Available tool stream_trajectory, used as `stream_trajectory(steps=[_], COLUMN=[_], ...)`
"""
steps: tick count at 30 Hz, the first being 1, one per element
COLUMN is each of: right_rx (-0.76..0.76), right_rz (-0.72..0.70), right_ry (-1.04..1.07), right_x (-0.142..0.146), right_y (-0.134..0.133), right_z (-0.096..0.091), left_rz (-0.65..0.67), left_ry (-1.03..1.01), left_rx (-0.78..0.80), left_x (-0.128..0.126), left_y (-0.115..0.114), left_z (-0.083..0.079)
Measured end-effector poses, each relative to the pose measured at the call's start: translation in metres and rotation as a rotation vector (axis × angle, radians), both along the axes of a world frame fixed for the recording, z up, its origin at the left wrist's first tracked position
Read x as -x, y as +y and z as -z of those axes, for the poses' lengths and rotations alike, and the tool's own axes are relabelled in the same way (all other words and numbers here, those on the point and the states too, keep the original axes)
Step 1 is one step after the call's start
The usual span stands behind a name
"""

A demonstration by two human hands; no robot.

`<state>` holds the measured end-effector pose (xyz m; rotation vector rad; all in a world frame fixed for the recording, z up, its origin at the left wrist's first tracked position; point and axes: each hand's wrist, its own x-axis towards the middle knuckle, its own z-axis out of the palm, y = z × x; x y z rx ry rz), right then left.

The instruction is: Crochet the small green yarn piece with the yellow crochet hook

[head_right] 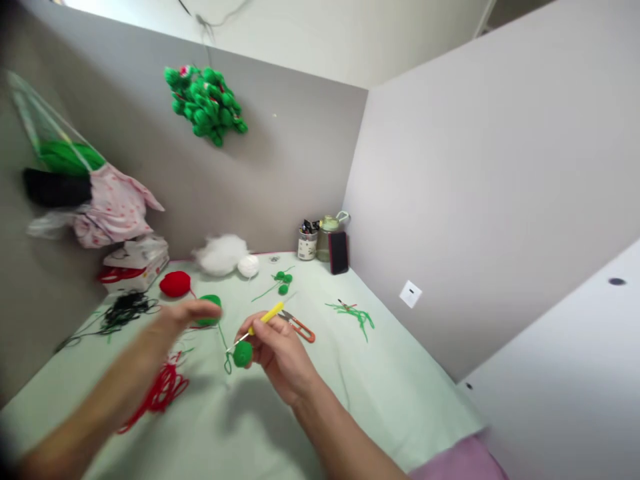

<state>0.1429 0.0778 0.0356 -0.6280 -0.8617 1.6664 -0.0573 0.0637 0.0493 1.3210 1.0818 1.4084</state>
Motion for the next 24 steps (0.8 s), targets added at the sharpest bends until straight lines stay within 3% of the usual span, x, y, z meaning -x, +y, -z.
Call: stream_trajectory(steps=[2, 4, 5, 6, 9, 10, 13, 16, 18, 21, 24], right_rx=[-0.026, -0.044, -0.046, -0.044, -0.028, -0.027, -0.04, -0.045, -0.041, -0.04, -0.03], right_rz=[0.026, 0.069, 0.086, 0.093, 0.076, 0.063, 0.033, 0.012, -0.005, -0.03, -0.042], right_ry=[0.012, 0.042, 0.069, 0.1, 0.165, 0.167, 0.142, 0.122, 0.116, 0.102, 0.068], right_x=[-0.004, -0.01, -0.013, -0.016, -0.017, -0.016, -0.009, -0.001, 0.003, 0.007, 0.008], right_y=[-0.004, -0.006, -0.006, -0.006, -0.003, -0.002, 0.001, 0.003, 0.004, 0.005, 0.007], right_z=[-0.007, -0.012, -0.013, -0.013, -0.012, -0.011, -0.008, 0.0, 0.008, 0.019, 0.025], left_rz=[0.239, 0.594, 0.594, 0.559, 0.247, 0.213, 0.209, 0.205, 0.209, 0.077, -0.044], left_ry=[0.077, 0.164, 0.151, 0.119, -0.131, -0.214, -0.564, -0.9, -1.066, -1.095, -0.767], left_rx=[0.041, 0.113, 0.132, 0.151, 0.185, 0.193, 0.216, 0.436, 0.42, 0.283, -0.025], left_x=[-0.012, -0.016, -0.015, -0.012, -0.001, 0.0, -0.006, -0.018, -0.022, -0.02, -0.016], left_y=[0.012, 0.014, 0.014, 0.013, 0.011, 0.011, 0.008, 0.002, 0.0, 0.003, 0.012], left_z=[0.002, 0.007, 0.01, 0.013, 0.016, 0.014, -0.003, -0.028, -0.041, -0.042, -0.016])
